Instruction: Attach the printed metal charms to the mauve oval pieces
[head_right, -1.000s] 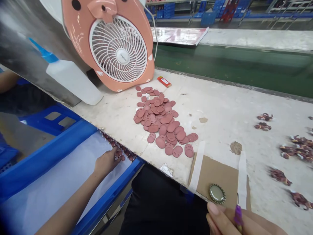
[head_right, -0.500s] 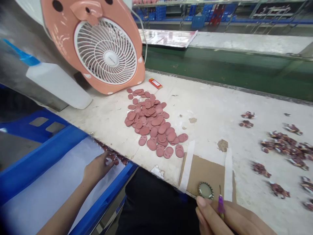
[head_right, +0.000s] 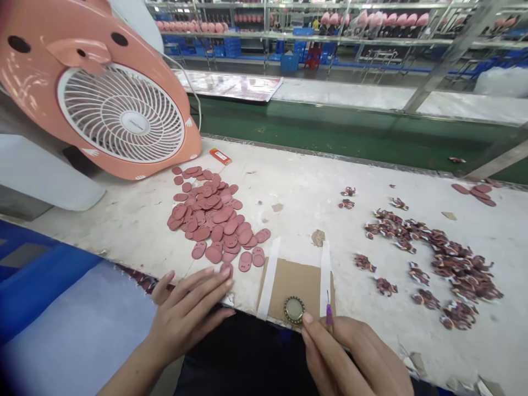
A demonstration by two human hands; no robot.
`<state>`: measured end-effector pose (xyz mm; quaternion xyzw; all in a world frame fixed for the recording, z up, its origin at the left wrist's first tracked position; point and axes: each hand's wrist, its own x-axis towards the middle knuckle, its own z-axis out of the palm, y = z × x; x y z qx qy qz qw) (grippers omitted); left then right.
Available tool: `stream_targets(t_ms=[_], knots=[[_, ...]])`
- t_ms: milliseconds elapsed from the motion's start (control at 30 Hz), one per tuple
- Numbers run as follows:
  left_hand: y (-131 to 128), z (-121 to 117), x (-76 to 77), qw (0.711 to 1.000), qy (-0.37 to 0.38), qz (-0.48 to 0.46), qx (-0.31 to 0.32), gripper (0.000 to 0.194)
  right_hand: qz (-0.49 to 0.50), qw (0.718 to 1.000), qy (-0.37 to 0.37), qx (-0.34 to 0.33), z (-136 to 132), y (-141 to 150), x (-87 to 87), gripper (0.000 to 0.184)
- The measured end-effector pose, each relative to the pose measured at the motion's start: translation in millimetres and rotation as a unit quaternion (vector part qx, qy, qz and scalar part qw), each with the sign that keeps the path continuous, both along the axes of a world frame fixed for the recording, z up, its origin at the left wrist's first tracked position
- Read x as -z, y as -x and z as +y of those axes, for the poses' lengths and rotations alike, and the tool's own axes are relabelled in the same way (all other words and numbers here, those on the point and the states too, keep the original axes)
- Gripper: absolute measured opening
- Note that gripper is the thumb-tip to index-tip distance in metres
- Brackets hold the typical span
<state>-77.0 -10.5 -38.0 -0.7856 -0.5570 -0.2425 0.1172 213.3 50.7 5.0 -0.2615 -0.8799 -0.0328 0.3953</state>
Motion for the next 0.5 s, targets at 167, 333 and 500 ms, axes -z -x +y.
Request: stream_targets(t_ms=[167, 333, 500], knots=[[-5, -19, 4.9, 0.990, -0.078, -0.109, 0.031, 0.046, 0.040, 0.992, 0.116, -0.012, -7, 9, 4.1, 0.021], [-57, -9, -20.0, 0.843, -0.058, -0.524, 0.104, 0.024, 0.132, 0.959, 0.207, -0.138, -7, 40, -2.6, 0.018], [-104, -5, -33.2, 0.590, 0.116, -0.795, -0.080, 0.031, 0.131, 0.984, 0.105, -0.060, -10, 44, -5.4, 0.013]])
